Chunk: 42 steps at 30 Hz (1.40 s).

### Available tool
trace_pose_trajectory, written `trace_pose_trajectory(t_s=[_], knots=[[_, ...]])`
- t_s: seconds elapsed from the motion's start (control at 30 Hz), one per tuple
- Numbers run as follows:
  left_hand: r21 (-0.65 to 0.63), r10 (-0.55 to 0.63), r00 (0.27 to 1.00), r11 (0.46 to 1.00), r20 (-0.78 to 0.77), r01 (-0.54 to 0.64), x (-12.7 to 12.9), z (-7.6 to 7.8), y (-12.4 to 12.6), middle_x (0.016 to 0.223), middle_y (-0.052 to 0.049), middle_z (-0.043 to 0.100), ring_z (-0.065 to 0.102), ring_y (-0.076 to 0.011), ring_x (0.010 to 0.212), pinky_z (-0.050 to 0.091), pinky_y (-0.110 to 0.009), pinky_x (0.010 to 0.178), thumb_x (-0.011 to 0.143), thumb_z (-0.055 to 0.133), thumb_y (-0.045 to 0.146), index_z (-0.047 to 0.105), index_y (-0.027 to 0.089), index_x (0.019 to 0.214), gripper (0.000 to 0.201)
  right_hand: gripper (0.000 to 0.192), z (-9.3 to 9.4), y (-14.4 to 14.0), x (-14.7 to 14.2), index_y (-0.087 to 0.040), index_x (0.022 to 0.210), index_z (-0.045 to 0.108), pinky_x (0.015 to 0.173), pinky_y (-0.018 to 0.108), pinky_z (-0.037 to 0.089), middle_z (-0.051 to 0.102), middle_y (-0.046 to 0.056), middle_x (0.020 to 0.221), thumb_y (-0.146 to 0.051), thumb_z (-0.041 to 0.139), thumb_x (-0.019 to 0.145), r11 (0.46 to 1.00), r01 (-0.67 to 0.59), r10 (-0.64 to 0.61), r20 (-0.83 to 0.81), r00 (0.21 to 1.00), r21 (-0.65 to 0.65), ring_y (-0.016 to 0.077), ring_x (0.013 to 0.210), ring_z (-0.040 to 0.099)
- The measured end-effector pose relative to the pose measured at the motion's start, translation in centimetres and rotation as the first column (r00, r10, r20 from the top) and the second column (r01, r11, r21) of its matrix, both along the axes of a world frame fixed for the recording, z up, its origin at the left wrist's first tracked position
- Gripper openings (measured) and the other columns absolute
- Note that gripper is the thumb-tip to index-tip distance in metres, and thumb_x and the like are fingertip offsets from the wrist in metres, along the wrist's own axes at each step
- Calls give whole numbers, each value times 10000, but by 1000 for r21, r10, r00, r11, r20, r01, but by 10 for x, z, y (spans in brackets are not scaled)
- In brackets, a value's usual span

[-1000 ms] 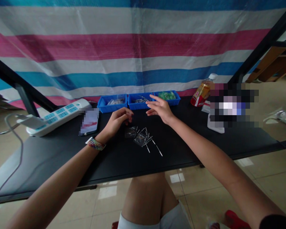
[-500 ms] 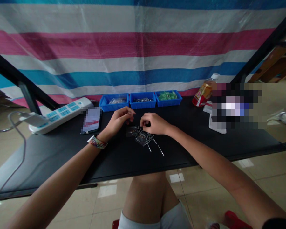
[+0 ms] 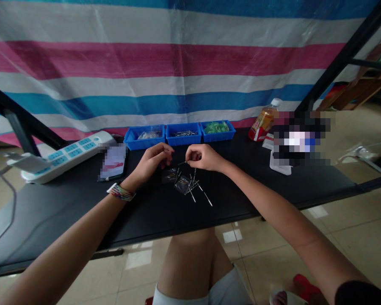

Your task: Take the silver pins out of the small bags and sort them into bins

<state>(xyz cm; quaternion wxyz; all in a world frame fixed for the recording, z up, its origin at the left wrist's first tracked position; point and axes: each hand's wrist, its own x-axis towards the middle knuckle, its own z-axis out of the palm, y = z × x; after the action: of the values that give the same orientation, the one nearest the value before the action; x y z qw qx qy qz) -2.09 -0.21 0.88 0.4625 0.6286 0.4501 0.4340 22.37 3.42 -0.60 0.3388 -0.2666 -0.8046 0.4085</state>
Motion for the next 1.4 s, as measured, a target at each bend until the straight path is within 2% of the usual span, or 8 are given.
trace_pose_trajectory(t_s=[0.1, 0.2, 0.5, 0.6, 0.7, 0.8, 1.1, 1.4], knots=[[-4, -47, 997, 999, -67, 47, 0, 1, 0, 753, -45, 659, 611, -171, 659, 425, -262, 551, 908, 665, 482, 727, 160, 863, 330, 114, -1, 0, -3, -165, 846, 681, 627, 251, 445, 703, 9, 836, -215, 767, 790, 996, 56, -64, -129, 990, -67, 117, 668, 581], [-19, -101, 985, 995, -142, 99, 0, 1, 0, 693, -55, 656, 584, -163, 630, 418, -266, 560, 922, 647, 542, 740, 149, 768, 431, 142, -3, -1, -7, -168, 822, 670, 614, 251, 439, 697, 7, 811, -239, 783, 772, 996, 65, -74, -166, 983, -63, 112, 647, 560], [-3, -93, 981, 996, -169, 94, 2, 2, -2, 678, -22, 646, 563, -141, 611, 398, -238, 550, 841, 740, 466, 720, 164, 784, 308, 121, -8, -2, -10, -177, 842, 658, 596, 248, 431, 683, 10, 867, -216, 762, 794, 995, 104, -104, -163, 981, -10, 105, 655, 555], [32, -71, 986, 997, -150, 77, 3, 3, -2, 695, -8, 645, 568, -135, 614, 411, -234, 555, 808, 780, 422, 710, 168, 816, 264, 182, -8, -2, -12, -182, 904, 659, 567, 239, 453, 674, 1, 883, -258, 778, 790, 987, 113, -134, -195, 972, -116, 100, 641, 573], [68, -48, 991, 996, -121, 56, 4, 3, -2, 739, -14, 663, 580, -131, 640, 441, -239, 582, 798, 811, 400, 707, 164, 808, 258, 232, -8, -2, -12, -190, 928, 644, 503, 231, 476, 651, -20, 824, -336, 782, 811, 957, 55, -127, -242, 962, -283, 97, 585, 584], [92, -37, 995, 995, -95, 46, 4, 3, -2, 768, -22, 676, 592, -135, 663, 465, -248, 606, 791, 834, 394, 701, 163, 803, 267, 228, -8, -2, -13, -190, 906, 642, 496, 234, 520, 657, -27, 786, -354, 778, 825, 933, 12, -125, -289, 949, -361, 93, 558, 591], [7, -46, 998, 999, -48, 47, 1, 1, -2, 744, -24, 652, 619, -160, 662, 444, -252, 566, 904, 678, 475, 685, 172, 847, 308, 298, -6, -4, -15, -179, 864, 638, 580, 264, 592, 662, -23, 787, -312, 880, 750, 946, -7, -122, -376, 919, -324, 122, 634, 665], [47, -58, 992, 997, -113, 64, 2, -1, -2, 696, -5, 643, 570, -138, 637, 440, -249, 597, 885, 761, 468, 668, 175, 815, 315, 211, -6, -5, -15, -177, 873, 647, 627, 282, 615, 672, -13, 818, -262, 823, 793, 950, 9, -134, -382, 914, -313, 126, 650, 688]])
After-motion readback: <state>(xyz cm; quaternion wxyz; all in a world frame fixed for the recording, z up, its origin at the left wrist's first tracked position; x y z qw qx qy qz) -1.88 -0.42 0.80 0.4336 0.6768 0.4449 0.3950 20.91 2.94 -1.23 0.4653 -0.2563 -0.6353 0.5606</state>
